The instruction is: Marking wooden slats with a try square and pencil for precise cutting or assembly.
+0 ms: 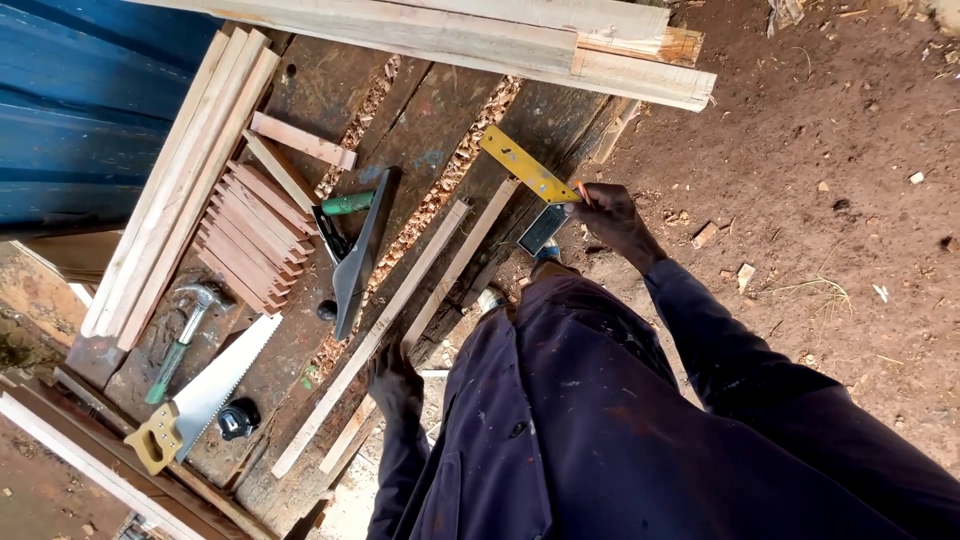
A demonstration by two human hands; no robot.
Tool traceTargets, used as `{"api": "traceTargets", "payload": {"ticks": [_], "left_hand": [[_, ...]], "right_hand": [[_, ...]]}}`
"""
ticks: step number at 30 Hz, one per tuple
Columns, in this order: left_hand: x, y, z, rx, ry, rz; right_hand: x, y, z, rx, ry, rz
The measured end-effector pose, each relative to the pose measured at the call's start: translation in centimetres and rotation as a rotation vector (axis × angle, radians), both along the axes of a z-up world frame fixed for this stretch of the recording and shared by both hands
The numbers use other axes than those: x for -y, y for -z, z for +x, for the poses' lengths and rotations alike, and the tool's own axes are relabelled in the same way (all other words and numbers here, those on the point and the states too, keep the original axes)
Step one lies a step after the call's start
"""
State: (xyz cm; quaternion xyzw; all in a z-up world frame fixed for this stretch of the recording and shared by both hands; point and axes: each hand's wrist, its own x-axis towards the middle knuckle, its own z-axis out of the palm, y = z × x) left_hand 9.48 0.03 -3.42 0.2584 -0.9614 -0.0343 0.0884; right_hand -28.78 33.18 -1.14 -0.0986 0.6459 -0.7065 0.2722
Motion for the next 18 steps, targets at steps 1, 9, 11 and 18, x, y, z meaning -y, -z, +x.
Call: {"api": "traceTargets", "payload": {"ticks": [1,9,11,18], "left_hand": [[0.8,0.2,0.1,-0.004,-0.001,0.002],[2.6,2.9,0.6,-0.133,0.139,-0.165],[1.8,2.0,1.2,-0.123,0.159,-0.14],[-1.4,-4.1,-6.3,-0.186,0.158,0.035]], "right_hand": [[0.4,-0.1,0.0,-0.004,-0.001,0.002],[4.0,-1.5,2.1,0.051,-0.013,-0.001],[4.3,1.3,2.5,0.031,-0.03,-0.008],[5.7,0.7,4.3,0.088,-0.025,-0.042]]}}
